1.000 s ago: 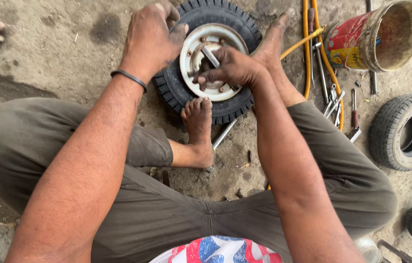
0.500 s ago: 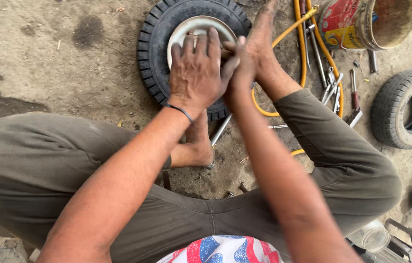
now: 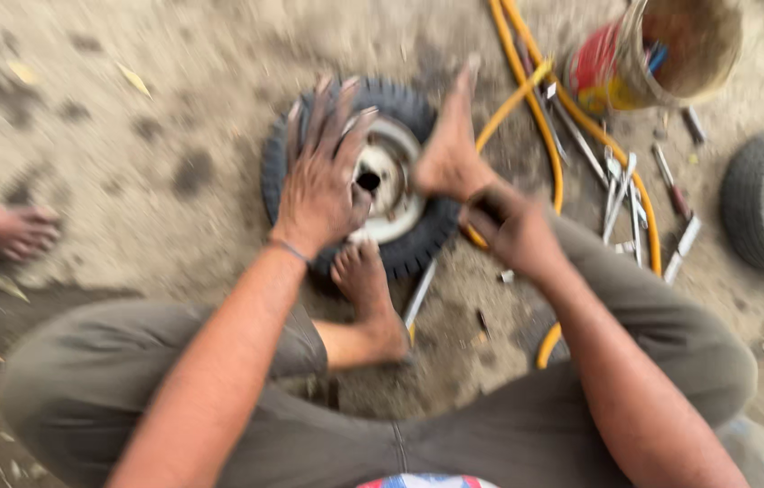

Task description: The person sits on the ground and uses a metal tire lever to pry the bead of a small tire off the rim. They repeatedly insert the lever between the tire and the rim, applying leverage to separate the rubber from the metal edge. The person uses their feet to stabilize the tire during the process.

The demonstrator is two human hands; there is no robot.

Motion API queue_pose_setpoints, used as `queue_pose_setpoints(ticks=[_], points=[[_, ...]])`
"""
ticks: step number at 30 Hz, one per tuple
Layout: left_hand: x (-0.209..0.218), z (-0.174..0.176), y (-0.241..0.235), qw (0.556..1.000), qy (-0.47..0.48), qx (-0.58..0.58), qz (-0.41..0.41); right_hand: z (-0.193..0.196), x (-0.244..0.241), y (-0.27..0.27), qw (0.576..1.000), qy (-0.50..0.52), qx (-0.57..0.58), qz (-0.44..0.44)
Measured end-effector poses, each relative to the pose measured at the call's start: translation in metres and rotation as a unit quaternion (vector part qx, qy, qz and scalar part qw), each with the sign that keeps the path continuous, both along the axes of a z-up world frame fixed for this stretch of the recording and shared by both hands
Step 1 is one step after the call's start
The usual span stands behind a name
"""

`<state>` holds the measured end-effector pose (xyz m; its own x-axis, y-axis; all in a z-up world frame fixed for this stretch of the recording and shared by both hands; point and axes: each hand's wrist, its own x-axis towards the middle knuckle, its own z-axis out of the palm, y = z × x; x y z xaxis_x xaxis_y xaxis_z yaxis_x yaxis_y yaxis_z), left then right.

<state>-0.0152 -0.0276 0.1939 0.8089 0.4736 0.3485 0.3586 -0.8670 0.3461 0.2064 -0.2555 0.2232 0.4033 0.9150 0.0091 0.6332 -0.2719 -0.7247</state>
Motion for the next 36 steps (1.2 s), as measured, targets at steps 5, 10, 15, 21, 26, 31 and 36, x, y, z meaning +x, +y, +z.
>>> queue_pose_setpoints(ticks=[5,10,15,21,26,31,36], points=[[0.007,-0.016,-0.011,0.926,-0.112,-0.204,0.297,0.030,-0.013,0.007,0.993,-0.037,-0.093,0.061],[0.014,-0.016,0.029,0.972,0.147,-0.185,-0.019,0.039,0.000,0.006,0.993,-0.064,-0.084,0.043],[0.034,-0.024,-0.018,0.985,-0.085,0.096,0.114,0.041,0.001,-0.009,0.990,-0.059,-0.115,0.061],[0.018,-0.042,0.008,0.988,0.036,-0.068,0.135,0.034,0.006,-0.004,0.987,-0.093,-0.119,0.058],[0.014,-0.020,-0.001,0.957,-0.035,-0.030,0.285,0.029,-0.002,-0.004,0.985,-0.093,-0.081,0.117],[0.006,-0.014,0.013,0.999,0.031,-0.017,0.023,0.035,-0.008,0.017,0.986,-0.101,-0.065,0.115],[-0.006,-0.067,0.020,0.985,0.082,-0.025,0.153,0.038,-0.018,0.021,0.987,-0.098,-0.059,0.115]])
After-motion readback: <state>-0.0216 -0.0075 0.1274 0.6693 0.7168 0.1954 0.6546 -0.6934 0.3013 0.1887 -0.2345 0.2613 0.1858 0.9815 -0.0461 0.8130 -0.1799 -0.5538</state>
